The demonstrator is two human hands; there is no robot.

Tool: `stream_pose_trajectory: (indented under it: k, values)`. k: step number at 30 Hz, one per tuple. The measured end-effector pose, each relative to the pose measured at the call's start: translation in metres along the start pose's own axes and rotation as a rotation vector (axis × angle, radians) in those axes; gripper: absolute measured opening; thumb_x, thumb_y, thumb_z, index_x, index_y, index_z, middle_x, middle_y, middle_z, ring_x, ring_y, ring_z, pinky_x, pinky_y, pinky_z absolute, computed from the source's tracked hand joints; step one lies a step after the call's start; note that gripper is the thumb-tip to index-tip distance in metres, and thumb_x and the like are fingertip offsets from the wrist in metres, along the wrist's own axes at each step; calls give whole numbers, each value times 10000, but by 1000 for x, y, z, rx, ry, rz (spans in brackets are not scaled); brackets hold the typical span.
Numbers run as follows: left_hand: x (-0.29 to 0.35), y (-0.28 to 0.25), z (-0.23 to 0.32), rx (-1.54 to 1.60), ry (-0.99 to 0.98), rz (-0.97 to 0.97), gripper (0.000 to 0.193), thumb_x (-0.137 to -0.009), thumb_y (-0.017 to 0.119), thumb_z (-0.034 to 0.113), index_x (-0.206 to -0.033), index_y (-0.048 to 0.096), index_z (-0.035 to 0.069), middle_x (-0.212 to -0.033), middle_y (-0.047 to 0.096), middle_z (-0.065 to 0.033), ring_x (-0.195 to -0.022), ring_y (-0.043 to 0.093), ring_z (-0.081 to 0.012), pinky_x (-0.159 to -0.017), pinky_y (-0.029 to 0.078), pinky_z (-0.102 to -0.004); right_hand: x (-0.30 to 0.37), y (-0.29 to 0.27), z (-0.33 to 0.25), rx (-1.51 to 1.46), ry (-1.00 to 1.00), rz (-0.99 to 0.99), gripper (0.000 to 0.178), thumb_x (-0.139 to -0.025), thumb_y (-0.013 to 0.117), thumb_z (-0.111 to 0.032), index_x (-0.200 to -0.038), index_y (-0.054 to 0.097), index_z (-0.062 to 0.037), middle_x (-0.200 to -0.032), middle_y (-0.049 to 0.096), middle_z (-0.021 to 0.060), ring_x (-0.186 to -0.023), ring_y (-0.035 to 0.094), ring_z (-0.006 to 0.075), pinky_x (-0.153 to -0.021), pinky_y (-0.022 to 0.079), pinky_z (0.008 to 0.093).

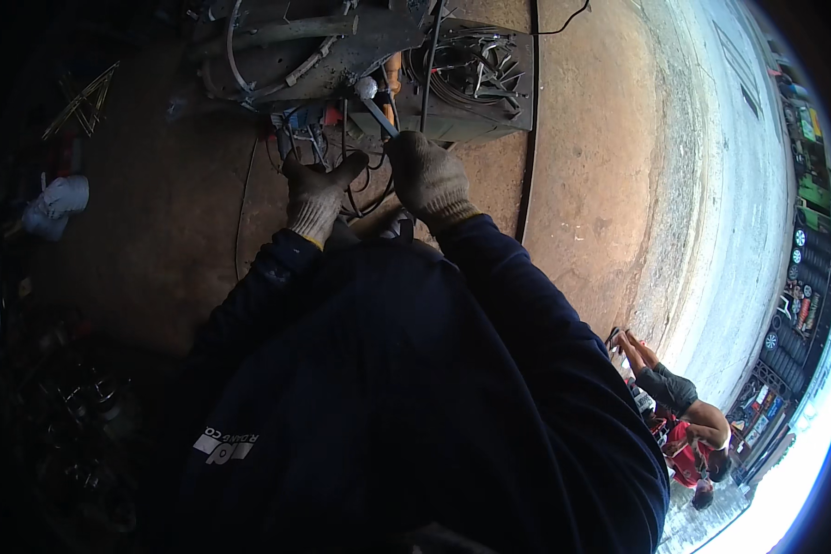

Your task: The person welds curved metal rods onto a circular metal frame using a welding torch and a hammer to align the pieces.

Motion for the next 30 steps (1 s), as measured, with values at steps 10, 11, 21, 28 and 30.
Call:
stream_pose_trajectory:
  k: [10,11,21,28,30]
  values:
    - [6,-7,8,59,15,-13,1274,-619,893,571,-1469,209,-87,-1257,563,-283,-1161,595,-391,-992,496,-421,10,-18,31,-293,245,97,321,-1013,538,-365,-1045,614,-54,-806,669,183,-783,681,380,-677,511,465]
    - [8,-9,10,69,17,-7,1278,-619,895,567,-1474,203,-84,-1264,558,-284,-1165,591,-387,-985,498,-424,16,-24,37,-395,279,146,317,-1012,552,-360,-1050,615,-52,-779,653,153,-739,663,322,-649,502,431]
    - [59,-33,36,185,156,-96,1251,-610,979,371,-1480,186,-52,-988,528,-67,-866,591,-133,-716,545,-278,51,-16,35,-1108,496,155,417,-936,714,-399,-1076,609,-20,-871,660,31,-726,590,81,-602,477,241]
    - [72,-41,68,449,318,-305,1010,-715,927,209,-1448,265,-1,-1028,492,-48,-803,583,-108,-673,565,-221,55,-29,-1,-1458,563,111,310,-969,675,-136,-1221,559,2,-911,679,67,-759,648,118,-670,543,246]
    - [81,-52,89,320,356,-305,1142,-663,955,152,-1483,183,-39,-983,525,-46,-753,566,-73,-671,551,-172,57,-32,0,-1499,572,120,327,-966,685,-165,-1220,560,-2,-909,672,48,-742,631,96,-637,523,234]
Point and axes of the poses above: each hand's wrist, its own x-axis away from the middle knuckle, its own y-axis out of the palm, z = x × y, the point moved 8 cm from there along -x, towards the middle knuckle
